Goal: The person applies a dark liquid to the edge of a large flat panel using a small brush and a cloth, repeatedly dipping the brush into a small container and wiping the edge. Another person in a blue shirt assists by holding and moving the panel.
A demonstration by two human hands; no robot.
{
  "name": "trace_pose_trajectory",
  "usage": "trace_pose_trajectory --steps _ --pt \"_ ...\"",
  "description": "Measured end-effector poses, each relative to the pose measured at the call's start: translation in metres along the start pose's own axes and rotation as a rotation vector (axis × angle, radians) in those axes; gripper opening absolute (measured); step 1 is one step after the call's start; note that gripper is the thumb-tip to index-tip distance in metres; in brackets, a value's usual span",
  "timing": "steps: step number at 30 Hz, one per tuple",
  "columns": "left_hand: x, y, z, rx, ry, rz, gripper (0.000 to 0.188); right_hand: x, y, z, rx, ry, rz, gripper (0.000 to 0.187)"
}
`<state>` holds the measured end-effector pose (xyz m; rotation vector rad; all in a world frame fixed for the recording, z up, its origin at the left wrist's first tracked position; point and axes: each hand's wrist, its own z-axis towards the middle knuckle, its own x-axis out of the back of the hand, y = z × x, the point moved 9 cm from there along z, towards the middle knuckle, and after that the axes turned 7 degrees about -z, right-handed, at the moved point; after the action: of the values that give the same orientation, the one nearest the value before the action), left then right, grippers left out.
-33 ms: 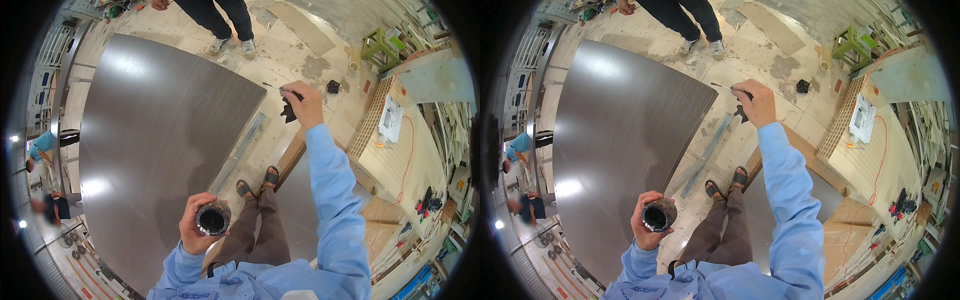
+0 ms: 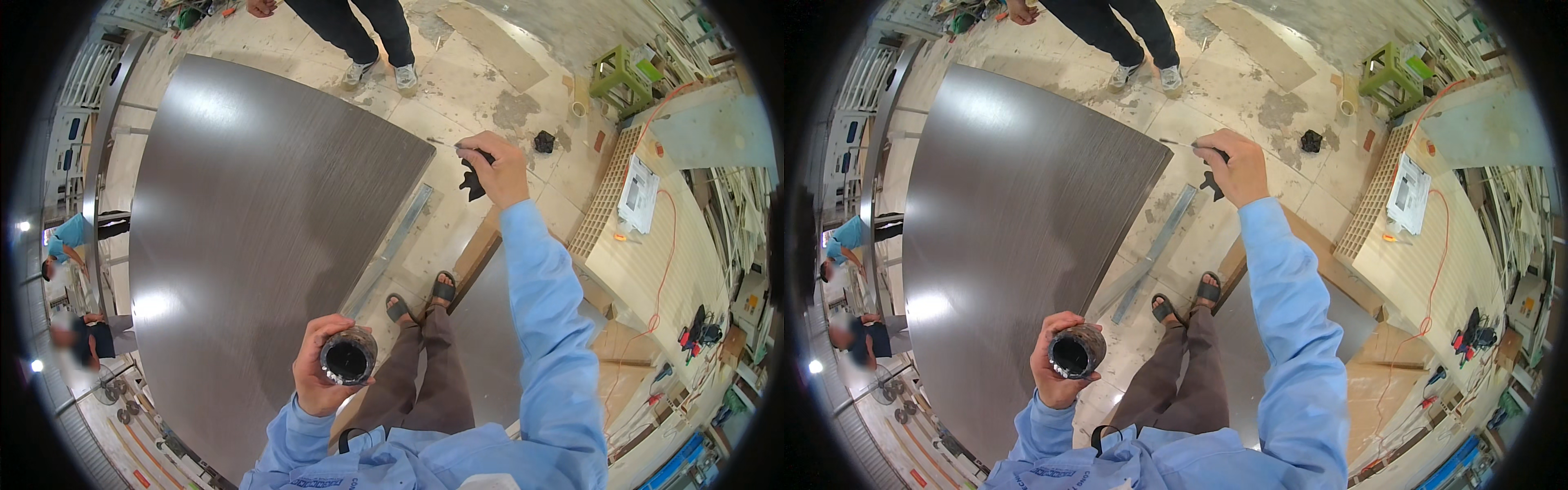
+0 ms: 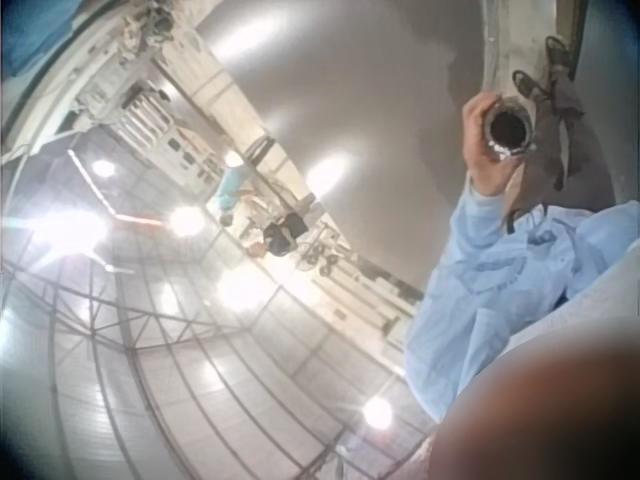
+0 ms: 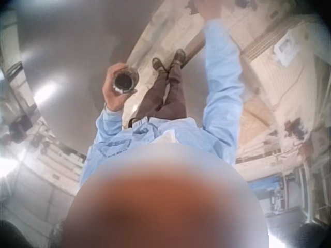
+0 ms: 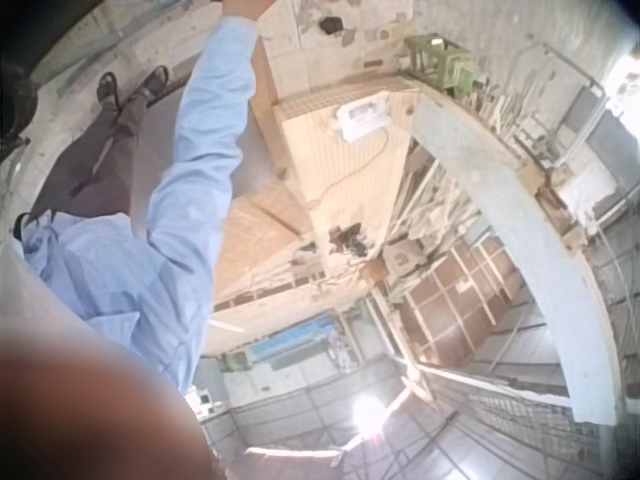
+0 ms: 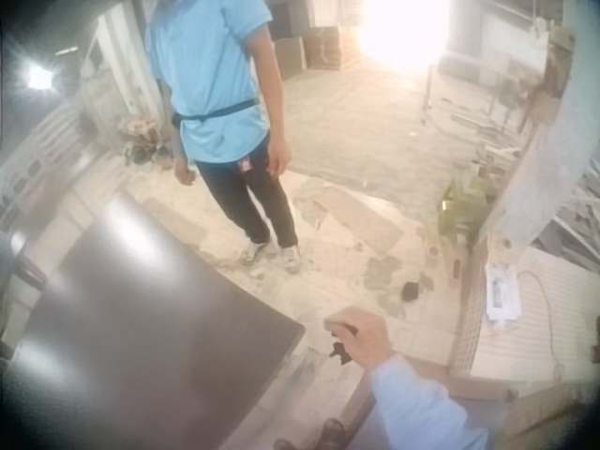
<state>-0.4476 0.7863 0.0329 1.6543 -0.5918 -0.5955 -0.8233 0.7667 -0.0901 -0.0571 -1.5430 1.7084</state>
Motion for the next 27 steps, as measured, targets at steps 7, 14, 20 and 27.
trace_pose_trajectory --steps 7,14,20,27 --pt "0.003 -0.001 -0.001 0.033 0.080 0.020 0.084 -0.003 0.006 0.023 -0.020 -0.120 0.048 0.010" --pt "-0.002 0.002 0.002 -0.004 0.017 0.055 0.079 -0.011 0.012 0.036 -0.042 -0.246 0.164 0.011" --pt "-0.002 -0.002 0.000 0.041 0.096 0.030 0.087 -0.014 0.002 0.053 0.062 -0.281 0.037 0.011" --pt "-0.003 -0.002 0.001 0.026 0.063 0.045 0.081 0.011 0.007 0.023 -0.040 -0.212 0.051 0.012"
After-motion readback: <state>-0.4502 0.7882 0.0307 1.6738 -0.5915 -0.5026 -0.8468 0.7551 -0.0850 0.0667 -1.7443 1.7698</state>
